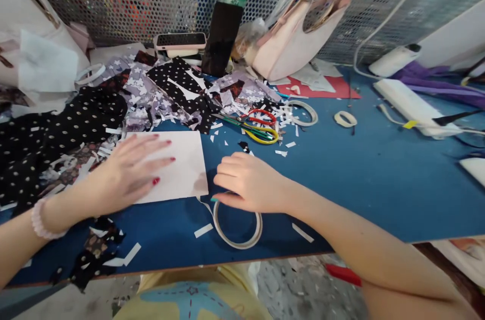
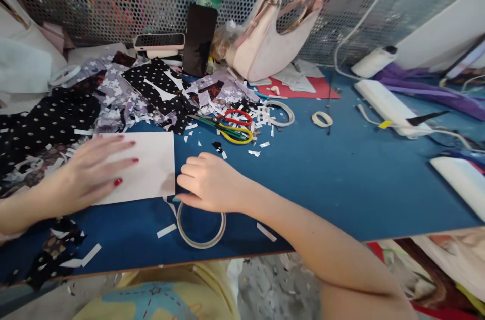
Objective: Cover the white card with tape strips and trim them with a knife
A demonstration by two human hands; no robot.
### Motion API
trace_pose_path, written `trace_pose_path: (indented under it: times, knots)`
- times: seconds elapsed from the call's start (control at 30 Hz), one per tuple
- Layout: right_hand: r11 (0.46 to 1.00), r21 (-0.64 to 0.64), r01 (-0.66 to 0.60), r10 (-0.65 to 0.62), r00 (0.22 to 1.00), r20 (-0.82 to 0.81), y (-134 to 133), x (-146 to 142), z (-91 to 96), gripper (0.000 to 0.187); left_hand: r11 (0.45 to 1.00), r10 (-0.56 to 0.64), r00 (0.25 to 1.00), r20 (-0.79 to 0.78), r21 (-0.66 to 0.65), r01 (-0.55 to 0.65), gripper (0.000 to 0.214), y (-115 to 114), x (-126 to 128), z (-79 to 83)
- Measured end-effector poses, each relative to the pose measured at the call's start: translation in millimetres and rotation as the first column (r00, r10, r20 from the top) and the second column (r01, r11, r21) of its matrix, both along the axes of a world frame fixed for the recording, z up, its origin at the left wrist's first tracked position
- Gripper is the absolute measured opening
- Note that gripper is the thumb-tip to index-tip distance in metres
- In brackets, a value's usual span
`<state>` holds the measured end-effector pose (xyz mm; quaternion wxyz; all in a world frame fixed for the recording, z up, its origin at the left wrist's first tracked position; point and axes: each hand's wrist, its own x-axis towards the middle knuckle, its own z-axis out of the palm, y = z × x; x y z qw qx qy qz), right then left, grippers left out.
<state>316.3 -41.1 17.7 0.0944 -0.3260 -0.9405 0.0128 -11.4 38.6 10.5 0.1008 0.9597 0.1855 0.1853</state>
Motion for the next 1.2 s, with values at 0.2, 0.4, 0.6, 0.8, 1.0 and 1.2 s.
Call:
trace_pose_path:
  times: [0.2, 0.4, 0.6, 0.8, 1.0, 1.2]
  knots:
    - [0.896, 0.117, 0.428, -0.408, 0.899, -0.162, 37, 50, -4.9, 0.020, 0.967, -0.253, 0.955, -0.157, -0.023, 0.253, 0.041, -16, 8, -7.0]
    - [0.831, 0.047, 0.554, -0.540, 0.825, -0.167, 65, 88, -28.3, 0.005, 0.970, -0.242, 0.960, -0.139, -0.033, 0.240, 0.038, -15, 10, -4.7]
    - [0.807, -0.022, 0.590, -0.582, 0.791, -0.190, 57, 90, -40.2, 0.007, 0.984, -0.165, 0.969, -0.184, -0.103, 0.148, 0.048, -21, 10, -3.2]
    - [0.854, 0.002, 0.520, -0.514, 0.844, -0.157, 40, 86, -30.5, 0.017, 0.982, -0.185, 0.973, -0.139, -0.070, 0.176, 0.049, -22, 9, -11.4]
    - [0.963, 0.044, 0.267, -0.264, 0.963, -0.050, 11, 53, 0.0, 0.020, 0.981, -0.179, 0.976, -0.128, -0.092, 0.168, 0.049, -22, 9, -15.2]
    - [0.998, 0.015, 0.059, -0.059, 0.998, 0.029, -22, 29, 21.3, 0.033, 0.982, -0.164, 0.979, -0.122, -0.113, 0.151, 0.052, -24, 8, -20.1]
